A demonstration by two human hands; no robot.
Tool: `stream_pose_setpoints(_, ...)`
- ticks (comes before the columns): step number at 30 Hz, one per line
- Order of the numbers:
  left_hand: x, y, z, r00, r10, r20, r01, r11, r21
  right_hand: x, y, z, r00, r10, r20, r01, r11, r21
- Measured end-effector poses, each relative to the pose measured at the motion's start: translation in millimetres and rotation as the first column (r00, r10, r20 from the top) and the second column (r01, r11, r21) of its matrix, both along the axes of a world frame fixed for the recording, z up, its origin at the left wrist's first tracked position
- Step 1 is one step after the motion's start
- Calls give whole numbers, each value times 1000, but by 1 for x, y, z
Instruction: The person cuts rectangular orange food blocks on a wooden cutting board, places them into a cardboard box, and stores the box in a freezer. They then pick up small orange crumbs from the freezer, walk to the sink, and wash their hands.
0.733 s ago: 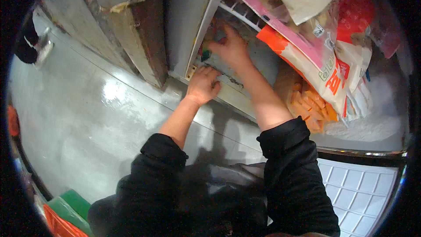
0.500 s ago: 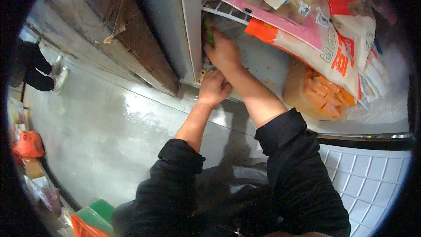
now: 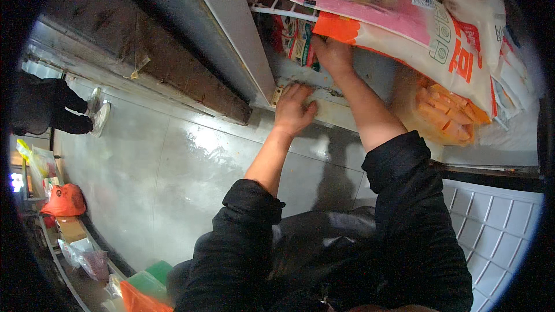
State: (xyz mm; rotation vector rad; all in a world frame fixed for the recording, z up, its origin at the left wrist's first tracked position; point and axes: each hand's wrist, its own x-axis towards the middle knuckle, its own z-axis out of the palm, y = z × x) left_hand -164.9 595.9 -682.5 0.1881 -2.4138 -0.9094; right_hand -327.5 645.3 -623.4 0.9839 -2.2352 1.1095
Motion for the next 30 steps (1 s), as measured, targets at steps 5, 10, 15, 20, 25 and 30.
stream_pose_setpoints(5,-2,-1,-1,999,-21,-48,19,999,-37,16,5,6,984,1,179,-21,994,111)
stream_pose_setpoints(10,-2,0,2,999,-6,-39,6,1000,-17,40,8,11,959,121,256,-130,991,18)
stream_pose_setpoints(15,-2,1,2,1000,-17,-21,16,999,-44,41,6,7,969,91,228,-91,996,-12)
stream_pose_setpoints(20,-3,1,1,999,-19,-28,17,997,-77,8,2,-3,977,-56,207,101,972,-212)
stream_pose_setpoints(25,-2,2,4,1000,-1,20,2,996,-85,-4,5,-11,981,-189,37,188,981,38)
stream_pose_setpoints(30,-4,3,10,999,0,45,2,999,-43,16,-13,1,960,-275,-56,280,952,123)
